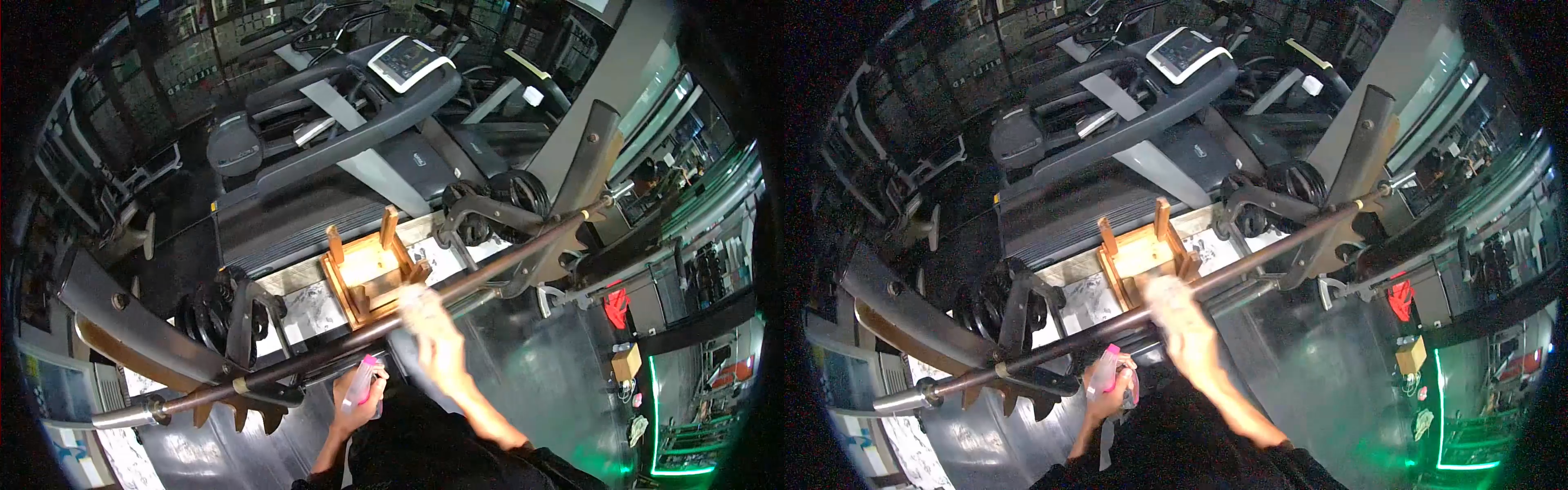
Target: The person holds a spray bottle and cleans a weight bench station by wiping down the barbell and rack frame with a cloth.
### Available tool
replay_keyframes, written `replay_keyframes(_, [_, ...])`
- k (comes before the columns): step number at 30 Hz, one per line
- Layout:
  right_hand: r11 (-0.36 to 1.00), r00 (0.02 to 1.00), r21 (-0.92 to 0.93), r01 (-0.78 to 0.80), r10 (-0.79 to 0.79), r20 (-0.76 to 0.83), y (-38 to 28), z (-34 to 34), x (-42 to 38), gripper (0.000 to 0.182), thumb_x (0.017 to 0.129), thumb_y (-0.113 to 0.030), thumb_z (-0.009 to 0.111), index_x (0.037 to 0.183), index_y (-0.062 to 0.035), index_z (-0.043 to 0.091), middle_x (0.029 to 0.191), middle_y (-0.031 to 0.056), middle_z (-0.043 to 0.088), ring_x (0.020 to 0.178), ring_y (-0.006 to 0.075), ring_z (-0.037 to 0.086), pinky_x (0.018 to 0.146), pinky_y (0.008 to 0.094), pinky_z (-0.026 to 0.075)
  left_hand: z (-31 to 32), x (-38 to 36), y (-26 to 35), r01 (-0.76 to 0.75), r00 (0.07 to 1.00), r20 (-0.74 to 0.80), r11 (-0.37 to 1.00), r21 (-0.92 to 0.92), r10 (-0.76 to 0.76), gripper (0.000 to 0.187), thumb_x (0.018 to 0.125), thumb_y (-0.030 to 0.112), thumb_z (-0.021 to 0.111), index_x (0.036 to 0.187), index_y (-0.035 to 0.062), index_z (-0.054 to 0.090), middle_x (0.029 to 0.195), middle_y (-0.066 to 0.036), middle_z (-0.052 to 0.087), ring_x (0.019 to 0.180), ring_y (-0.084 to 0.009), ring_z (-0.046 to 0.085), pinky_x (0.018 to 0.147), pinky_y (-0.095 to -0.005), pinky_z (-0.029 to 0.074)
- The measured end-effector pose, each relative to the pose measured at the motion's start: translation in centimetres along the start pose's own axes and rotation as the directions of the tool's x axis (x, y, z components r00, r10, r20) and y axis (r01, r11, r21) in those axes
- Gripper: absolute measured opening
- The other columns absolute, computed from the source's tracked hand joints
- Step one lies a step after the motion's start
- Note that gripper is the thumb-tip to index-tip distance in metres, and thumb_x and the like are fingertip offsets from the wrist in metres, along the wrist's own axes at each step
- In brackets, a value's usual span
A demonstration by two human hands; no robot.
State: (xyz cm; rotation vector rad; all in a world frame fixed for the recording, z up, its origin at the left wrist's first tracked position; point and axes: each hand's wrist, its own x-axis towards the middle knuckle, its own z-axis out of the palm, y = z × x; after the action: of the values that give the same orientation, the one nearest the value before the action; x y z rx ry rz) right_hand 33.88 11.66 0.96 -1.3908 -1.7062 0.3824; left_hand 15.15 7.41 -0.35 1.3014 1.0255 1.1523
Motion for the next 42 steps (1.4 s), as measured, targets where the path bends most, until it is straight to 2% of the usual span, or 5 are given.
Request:
replay_keyframes(7, [0.879, 0.958, -0.382, 0.285, -0.247, 0.147, 2.1, -1.4, -0.1, 0.062, 0.056, 0.001, 0.066, 0.114, -0.0216, 0.064, 0.120, 0.0077, 0.059, 0.072, 0.0223, 0.057, 0.066, 0.0343, 0.052, -0.2, -0.6, -0.3, -0.030, 0.999, -0.018, 0.998, -0.064, 0.029, 0.010, 0.084, 0.001, 0.061, 0.093, 0.0001, 0.061, 0.070, -0.003, 0.060, 0.057, -0.0086, 0.057, 0.053, -0.0244, 0.048])
replay_keyframes(16, [0.900, 0.943, -0.375, -0.221, 0.099, -0.319, 1.7, -3.1, 1.0, 0.054, 0.069, 0.014, 0.054, 0.116, -0.0110, 0.062, 0.127, 0.0156, 0.054, 0.109, 0.0313, 0.057, 0.095, 0.0356, 0.047, -2.9, -2.3, 0.4, -0.101, 0.988, 0.130, 0.986, 0.134, 0.083, 0.016, 0.086, -0.006, 0.053, 0.100, -0.0008, 0.056, 0.086, -0.008, 0.060, 0.061, -0.0102, 0.056, 0.055, -0.0237, 0.046])
replay_keyframes(20, [0.969, 0.969, 0.007, 0.247, -0.247, -0.014, -2.2, 2.1, 0.1, 0.060, 0.069, 0.013, 0.053, 0.120, -0.0167, 0.060, 0.128, 0.0165, 0.053, 0.111, 0.0295, 0.057, 0.097, 0.0354, 0.046, -2.4, -2.3, 0.7, -0.092, 0.996, 0.017, 0.996, 0.001, 0.092, 0.010, 0.086, 0.000, 0.056, 0.096, 0.0013, 0.058, 0.075, -0.005, 0.060, 0.057, -0.0092, 0.056, 0.052, -0.0240, 0.046])
replay_keyframes(29, [0.795, 0.971, -0.606, 0.017, -0.157, -0.178, 4.3, -5.2, 1.0, 0.056, 0.064, 0.008, 0.058, 0.116, -0.0145, 0.061, 0.119, 0.0112, 0.059, 0.095, 0.0282, 0.060, 0.082, 0.0364, 0.052, -2.5, -2.5, 0.9, -0.151, 0.988, -0.008, 0.987, 0.052, 0.151, 0.008, 0.085, 0.003, 0.060, 0.093, 0.0038, 0.060, 0.066, -0.003, 0.059, 0.053, -0.0102, 0.057, 0.051, -0.0257, 0.046])
replay_keyframes(42, [0.922, 0.989, -0.357, 0.147, -0.147, 0.027, 1.5, -3.7, 0.9, 0.063, 0.059, 0.012, 0.055, 0.114, -0.0170, 0.064, 0.119, 0.0096, 0.061, 0.103, 0.0264, 0.061, 0.089, 0.0333, 0.051, 0.3, -2.7, 0.3, -0.064, 0.995, -0.083, 0.993, -0.097, 0.056, 0.013, 0.086, 0.010, 0.061, 0.097, 0.0020, 0.061, 0.075, -0.004, 0.062, 0.057, -0.0086, 0.057, 0.054, -0.0236, 0.046])
